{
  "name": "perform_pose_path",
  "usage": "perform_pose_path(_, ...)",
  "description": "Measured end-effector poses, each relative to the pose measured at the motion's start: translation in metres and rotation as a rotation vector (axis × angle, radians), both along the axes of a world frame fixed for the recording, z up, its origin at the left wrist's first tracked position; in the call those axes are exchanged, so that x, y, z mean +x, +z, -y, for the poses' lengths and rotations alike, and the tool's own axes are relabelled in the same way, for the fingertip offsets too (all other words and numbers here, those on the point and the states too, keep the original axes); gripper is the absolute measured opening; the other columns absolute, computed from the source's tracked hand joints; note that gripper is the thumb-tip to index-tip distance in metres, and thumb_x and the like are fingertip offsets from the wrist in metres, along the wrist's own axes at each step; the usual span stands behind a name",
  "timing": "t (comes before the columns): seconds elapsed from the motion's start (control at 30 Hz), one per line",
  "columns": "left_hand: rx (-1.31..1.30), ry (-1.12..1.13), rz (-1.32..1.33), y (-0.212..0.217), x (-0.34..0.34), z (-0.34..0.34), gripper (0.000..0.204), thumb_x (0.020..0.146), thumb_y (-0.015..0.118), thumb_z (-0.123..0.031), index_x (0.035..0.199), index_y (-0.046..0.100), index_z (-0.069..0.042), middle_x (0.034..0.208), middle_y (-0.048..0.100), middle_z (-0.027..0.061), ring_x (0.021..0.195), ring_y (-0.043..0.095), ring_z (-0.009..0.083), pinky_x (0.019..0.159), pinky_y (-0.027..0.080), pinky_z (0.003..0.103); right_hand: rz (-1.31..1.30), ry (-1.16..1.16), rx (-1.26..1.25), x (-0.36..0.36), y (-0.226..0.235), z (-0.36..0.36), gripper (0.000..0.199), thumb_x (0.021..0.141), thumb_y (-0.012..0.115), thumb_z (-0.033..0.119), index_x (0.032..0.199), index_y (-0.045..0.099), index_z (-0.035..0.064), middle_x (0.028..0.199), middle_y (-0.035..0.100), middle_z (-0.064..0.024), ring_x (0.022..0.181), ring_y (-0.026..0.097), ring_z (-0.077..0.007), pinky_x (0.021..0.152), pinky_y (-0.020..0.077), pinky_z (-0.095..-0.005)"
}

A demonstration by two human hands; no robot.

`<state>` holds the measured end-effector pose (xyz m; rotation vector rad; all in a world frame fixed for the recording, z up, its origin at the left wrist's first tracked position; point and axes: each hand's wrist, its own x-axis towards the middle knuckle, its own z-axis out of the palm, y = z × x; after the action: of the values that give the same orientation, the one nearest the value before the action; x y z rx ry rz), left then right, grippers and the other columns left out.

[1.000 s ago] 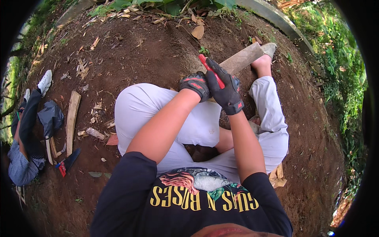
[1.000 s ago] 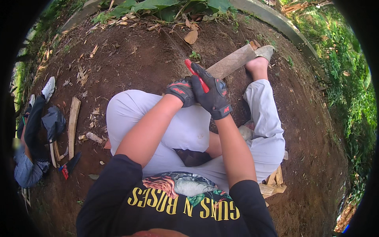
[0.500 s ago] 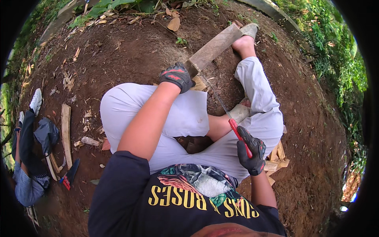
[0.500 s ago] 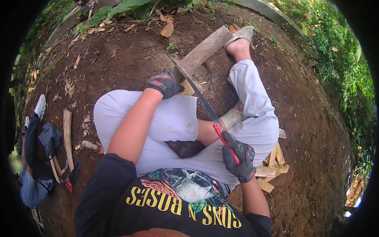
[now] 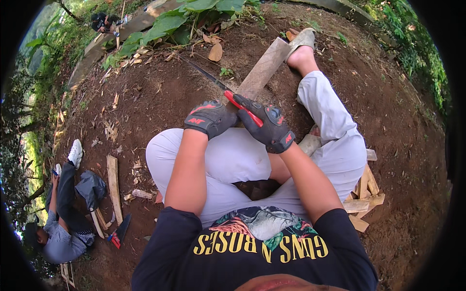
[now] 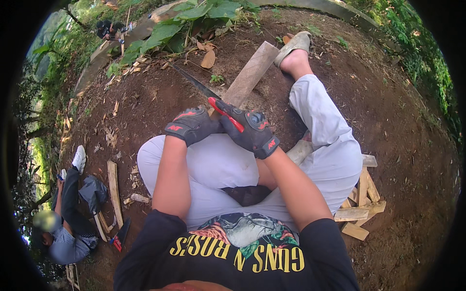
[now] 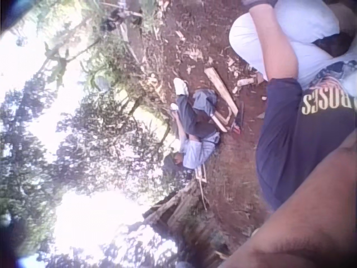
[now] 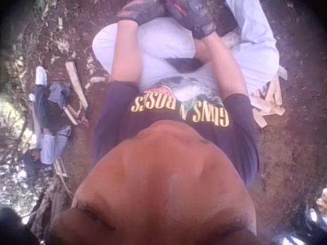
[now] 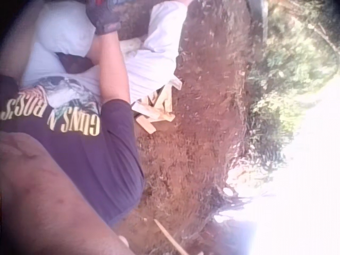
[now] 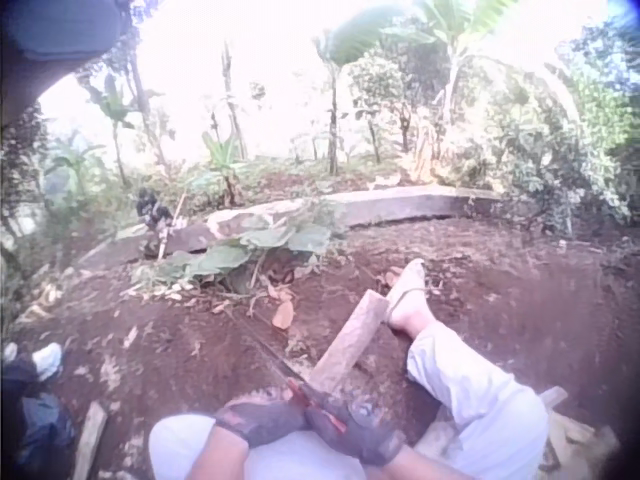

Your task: The person sits on the ground and uses a hand saw to cut a piece of wood held between their legs. They repeatedly saw back and forth, pause to adjust the wood, and continue cutting until the piece is separated.

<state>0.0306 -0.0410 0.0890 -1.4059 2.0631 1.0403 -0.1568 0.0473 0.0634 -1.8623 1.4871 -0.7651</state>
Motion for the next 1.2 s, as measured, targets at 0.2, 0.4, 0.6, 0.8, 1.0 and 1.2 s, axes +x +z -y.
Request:
perform_pose_path(0.2,-0.590,0.121,-0.419,0.028,-0.059,0.074,0.075,0.098,0.066,-0.060,0.138,0.063,0.004,0.129,0.071,0.0296,0.121,0.070,0.0432,0.101,0.057,0.051,-0.079,-0.036,0.029,-0.051,0.021,-0.082,0.052,0.102,0.066,0.023,0.154,0.061,0.0223,0.113,0.078,-0.0138,0.086,0.076,-0.0336,0.075,0.0596,-0.0431)
perform_pose_path(0.4,-0.457,-0.013,-0.085,-0.031,-0.120,0.091,0.077,0.095,0.068,-0.063,0.138,0.063,0.001,0.134,0.071,0.0267,0.126,0.069,0.0412,0.105,0.054,0.049,-0.231,-0.015,0.204,-0.108,0.101,-0.168,0.056,0.092,0.076,0.023,0.147,0.067,0.0164,0.090,0.076,-0.0128,0.072,0.072,-0.0303,0.066,0.0572,-0.0427)
perform_pose_path(0.6,-0.204,-0.013,-0.204,-0.051,-0.121,0.112,0.085,0.096,0.063,-0.068,0.146,0.060,0.001,0.142,0.066,0.0287,0.132,0.065,0.0430,0.110,0.051,0.051,-0.186,0.007,0.146,-0.090,0.079,-0.140,0.058,0.090,0.077,0.021,0.146,0.067,0.0144,0.086,0.072,-0.0112,0.070,0.070,-0.0303,0.063,0.0547,-0.0437)
perform_pose_path(0.8,-0.152,-0.003,-0.256,-0.055,-0.123,0.110,0.087,0.096,0.063,-0.068,0.148,0.059,0.001,0.145,0.064,0.0288,0.136,0.062,0.0430,0.113,0.049,0.052,-0.172,0.008,-0.106,-0.011,-0.029,-0.008,0.054,0.096,0.072,0.028,0.149,0.063,0.0195,0.105,0.078,-0.0089,0.075,0.073,-0.0295,0.067,0.0579,-0.0426)
perform_pose_path(1.0,-0.232,0.022,-0.362,-0.076,-0.112,0.121,0.077,0.096,0.066,-0.067,0.128,0.069,0.003,0.133,0.069,0.0315,0.128,0.065,0.0459,0.107,0.052,0.053,-0.207,0.006,0.152,-0.029,0.013,-0.027,0.055,0.097,0.070,0.028,0.151,0.063,0.0194,0.102,0.078,-0.0100,0.079,0.073,-0.0312,0.071,0.0570,-0.0441)
perform_pose_path(1.2,-0.190,0.000,-0.282,-0.063,-0.114,0.120,0.086,0.096,0.064,-0.067,0.146,0.063,0.003,0.148,0.063,0.0276,0.140,0.060,0.0404,0.117,0.047,0.048,-0.201,-0.041,0.167,-0.110,0.081,-0.166,0.047,0.084,0.078,0.020,0.131,0.076,0.0127,0.084,0.074,-0.0102,0.070,0.072,-0.0309,0.066,0.0578,-0.0415)
